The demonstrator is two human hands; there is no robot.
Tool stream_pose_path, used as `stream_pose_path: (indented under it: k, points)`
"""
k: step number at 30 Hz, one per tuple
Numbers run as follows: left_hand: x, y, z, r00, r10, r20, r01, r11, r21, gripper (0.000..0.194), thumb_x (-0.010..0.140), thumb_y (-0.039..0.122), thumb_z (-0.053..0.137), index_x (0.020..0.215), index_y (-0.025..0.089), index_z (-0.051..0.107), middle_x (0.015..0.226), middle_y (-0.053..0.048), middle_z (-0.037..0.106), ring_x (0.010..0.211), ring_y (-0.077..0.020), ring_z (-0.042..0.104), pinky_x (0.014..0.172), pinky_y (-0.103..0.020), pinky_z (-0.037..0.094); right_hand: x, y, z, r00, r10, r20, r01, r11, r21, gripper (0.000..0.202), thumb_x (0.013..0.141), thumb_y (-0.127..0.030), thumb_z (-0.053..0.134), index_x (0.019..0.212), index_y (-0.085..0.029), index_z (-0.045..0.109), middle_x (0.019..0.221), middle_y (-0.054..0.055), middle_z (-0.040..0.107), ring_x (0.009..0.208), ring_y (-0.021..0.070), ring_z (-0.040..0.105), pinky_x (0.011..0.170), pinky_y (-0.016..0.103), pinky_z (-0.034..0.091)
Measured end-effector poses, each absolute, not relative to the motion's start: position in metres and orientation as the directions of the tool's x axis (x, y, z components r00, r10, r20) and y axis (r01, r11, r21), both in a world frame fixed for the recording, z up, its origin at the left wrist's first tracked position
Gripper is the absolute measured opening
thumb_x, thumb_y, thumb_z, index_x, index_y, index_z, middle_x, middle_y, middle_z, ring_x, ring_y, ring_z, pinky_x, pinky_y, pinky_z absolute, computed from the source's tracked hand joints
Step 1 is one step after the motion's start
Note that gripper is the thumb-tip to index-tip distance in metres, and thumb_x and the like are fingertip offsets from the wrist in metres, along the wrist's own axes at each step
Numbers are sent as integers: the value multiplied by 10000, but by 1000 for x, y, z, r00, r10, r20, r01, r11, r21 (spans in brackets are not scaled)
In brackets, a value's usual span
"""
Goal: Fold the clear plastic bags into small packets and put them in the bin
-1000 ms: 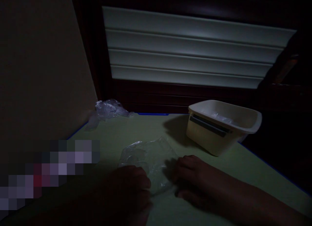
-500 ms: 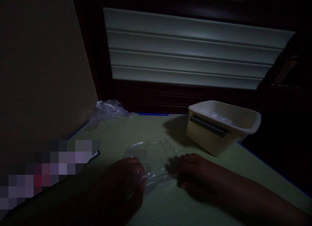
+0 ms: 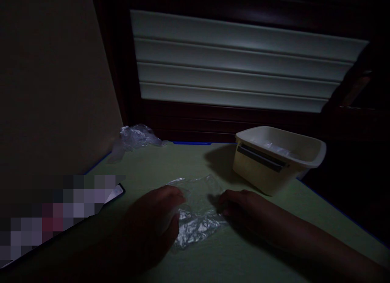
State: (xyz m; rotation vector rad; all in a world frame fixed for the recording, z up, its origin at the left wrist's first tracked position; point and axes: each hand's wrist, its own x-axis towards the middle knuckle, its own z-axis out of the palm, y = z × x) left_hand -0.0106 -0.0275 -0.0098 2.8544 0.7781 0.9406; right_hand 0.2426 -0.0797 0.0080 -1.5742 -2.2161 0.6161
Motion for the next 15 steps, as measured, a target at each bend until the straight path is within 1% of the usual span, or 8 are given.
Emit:
stream_pose_path:
  k: [2, 3, 5, 7, 8, 9, 11, 15]
  points:
    - [-10, -26, -11, 699, 426, 575, 466, -881, 87, 322, 798, 97, 413, 1099, 193, 472, 1119, -90, 560, 989, -219, 551, 806, -349, 479, 241, -79, 9, -319, 947, 45, 817, 298, -493, 157, 880, -199, 441, 835, -178, 590, 758, 24, 646, 614, 121, 561, 547, 220, 386]
    - [-9, -27, -9, 710, 396, 583, 463, -886, 38, 321, 795, 79, 403, 1088, 187, 479, 1134, -96, 556, 1003, -229, 545, 812, -366, 475, 240, -79, 10, -316, 947, 58, 834, 307, -459, 158, 879, -198, 443, 839, -181, 595, 761, 26, 649, 616, 124, 563, 551, 224, 386]
    - [-6, -30, -4, 756, 299, 583, 411, -909, -67, 265, 806, 50, 379, 993, 175, 519, 1069, -89, 595, 942, -226, 566, 777, -364, 478, 239, -79, 11, -311, 947, 85, 870, 319, -376, 169, 877, -189, 443, 824, -181, 603, 740, 29, 646, 592, 125, 558, 537, 228, 379]
    - [-3, -35, 3, 826, 172, 536, 301, -940, -162, 209, 837, 46, 385, 887, 166, 548, 929, -61, 643, 823, -199, 591, 740, -329, 475, 237, -80, 12, -316, 944, 98, 896, 331, -297, 180, 880, -187, 442, 801, -174, 603, 712, 35, 638, 560, 122, 547, 517, 229, 372]
    - [-2, -38, 6, 872, 131, 471, 235, -957, -171, 195, 847, 41, 407, 863, 163, 558, 861, -38, 654, 760, -175, 595, 733, -302, 470, 236, -79, 11, -327, 939, 107, 901, 343, -265, 185, 885, -189, 440, 795, -171, 600, 704, 37, 635, 552, 121, 545, 512, 230, 370]
    - [-1, -41, 8, 907, 86, 413, 165, -973, -159, 180, 846, 46, 436, 889, 156, 571, 837, -25, 658, 738, -158, 595, 738, -274, 465, 236, -79, 10, -340, 933, 116, 904, 358, -236, 187, 890, -194, 438, 794, -170, 597, 703, 38, 633, 552, 122, 545, 511, 231, 371]
    - [0, -45, 9, 912, 112, 394, 183, -972, -146, 174, 848, 51, 457, 828, 169, 583, 759, -6, 652, 669, -144, 579, 688, -251, 453, 236, -78, 8, -365, 920, 139, 904, 386, -183, 183, 901, -202, 433, 812, -176, 590, 715, 34, 634, 573, 128, 556, 524, 234, 381]
    - [-2, -45, 3, 943, 151, 297, 206, -965, -163, 167, 854, 85, 475, 808, 180, 604, 772, -11, 651, 674, -148, 566, 672, -252, 440, 241, -74, 2, -374, 905, 201, 916, 394, -72, 155, 890, -198, 456, 830, -180, 598, 722, 33, 633, 612, 154, 579, 559, 258, 411]
